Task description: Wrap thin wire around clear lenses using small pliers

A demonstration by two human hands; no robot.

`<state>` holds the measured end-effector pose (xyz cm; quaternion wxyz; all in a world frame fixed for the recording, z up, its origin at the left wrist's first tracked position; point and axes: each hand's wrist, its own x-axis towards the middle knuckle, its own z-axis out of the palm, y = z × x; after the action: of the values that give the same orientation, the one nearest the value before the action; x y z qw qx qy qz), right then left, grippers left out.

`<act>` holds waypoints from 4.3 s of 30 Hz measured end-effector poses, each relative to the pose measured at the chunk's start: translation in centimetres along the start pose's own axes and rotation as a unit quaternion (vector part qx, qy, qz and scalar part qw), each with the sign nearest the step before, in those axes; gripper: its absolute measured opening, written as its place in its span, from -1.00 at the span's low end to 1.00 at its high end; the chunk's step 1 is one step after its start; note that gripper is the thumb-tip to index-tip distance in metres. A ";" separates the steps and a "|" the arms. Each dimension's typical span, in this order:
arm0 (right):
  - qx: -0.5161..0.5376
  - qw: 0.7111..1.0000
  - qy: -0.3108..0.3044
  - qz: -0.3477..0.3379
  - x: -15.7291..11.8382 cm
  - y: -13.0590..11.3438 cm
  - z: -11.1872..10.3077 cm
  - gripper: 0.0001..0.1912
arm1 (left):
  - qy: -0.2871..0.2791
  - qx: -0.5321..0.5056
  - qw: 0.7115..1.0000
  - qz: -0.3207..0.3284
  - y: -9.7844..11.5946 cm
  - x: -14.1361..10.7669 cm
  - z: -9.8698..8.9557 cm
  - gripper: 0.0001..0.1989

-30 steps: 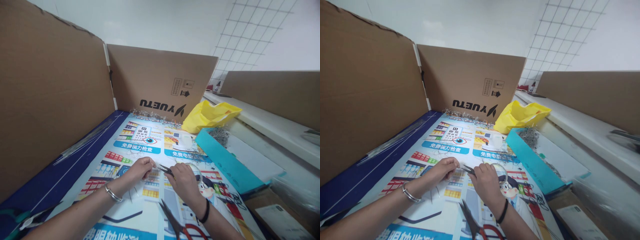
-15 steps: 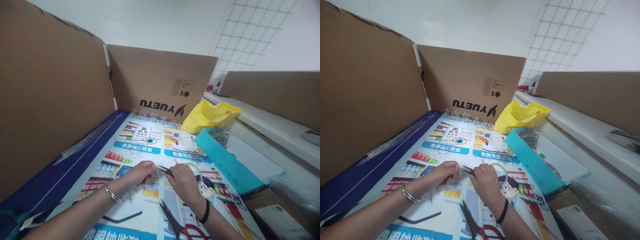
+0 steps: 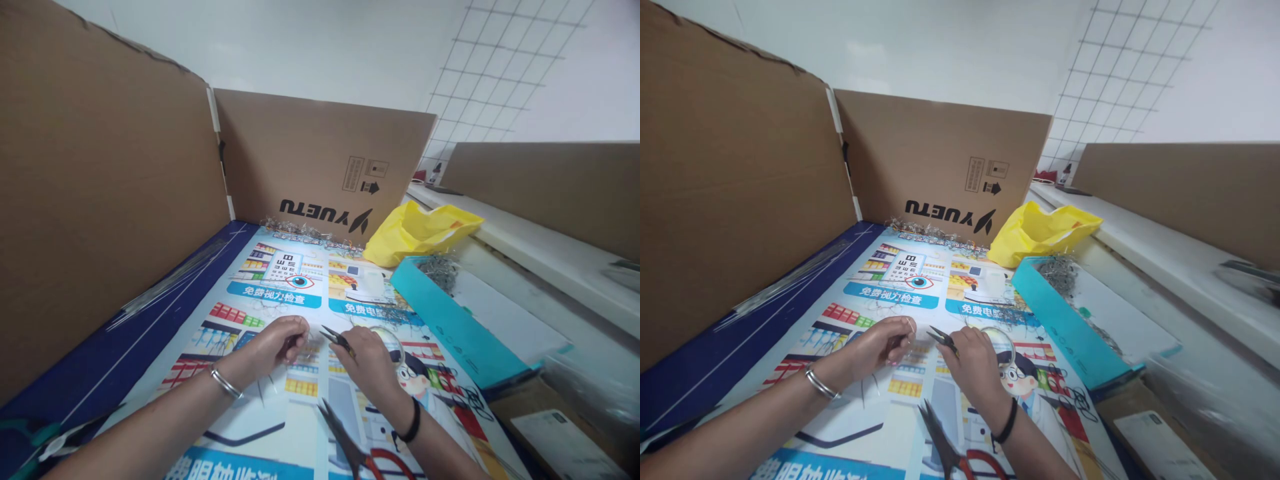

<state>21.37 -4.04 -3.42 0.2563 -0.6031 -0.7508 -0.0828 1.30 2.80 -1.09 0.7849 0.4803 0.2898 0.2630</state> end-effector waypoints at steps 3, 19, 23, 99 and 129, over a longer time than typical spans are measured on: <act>0.011 1.000 -0.005 0.000 0.0 0.2 0.2 -0.74 | -0.018 -0.016 1.000 0.007 0.1 -0.2 0.0 -0.85; 0.081 0.995 -0.054 -0.034 -0.2 -0.5 0.3 -0.74 | -0.033 0.047 0.996 -0.061 -0.5 -0.1 0.4 -0.87; 0.083 0.996 -0.035 -0.025 -0.2 -0.6 0.2 -0.77 | -0.026 0.064 0.996 -0.059 -0.3 -0.1 0.6 -0.86; -0.028 0.999 0.008 -0.029 -0.2 -0.9 -0.3 -0.75 | 0.189 0.210 0.956 0.076 -0.5 0.9 0.7 -0.84; 0.002 0.999 0.046 -0.014 -0.2 -0.4 0.0 -0.69 | 0.134 0.322 0.931 0.105 -0.7 0.4 0.8 -0.86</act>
<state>21.01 -4.31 -3.38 0.2902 -0.5876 -0.7469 -0.1124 2.22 2.33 -1.50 0.5102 0.6951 0.4091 0.2986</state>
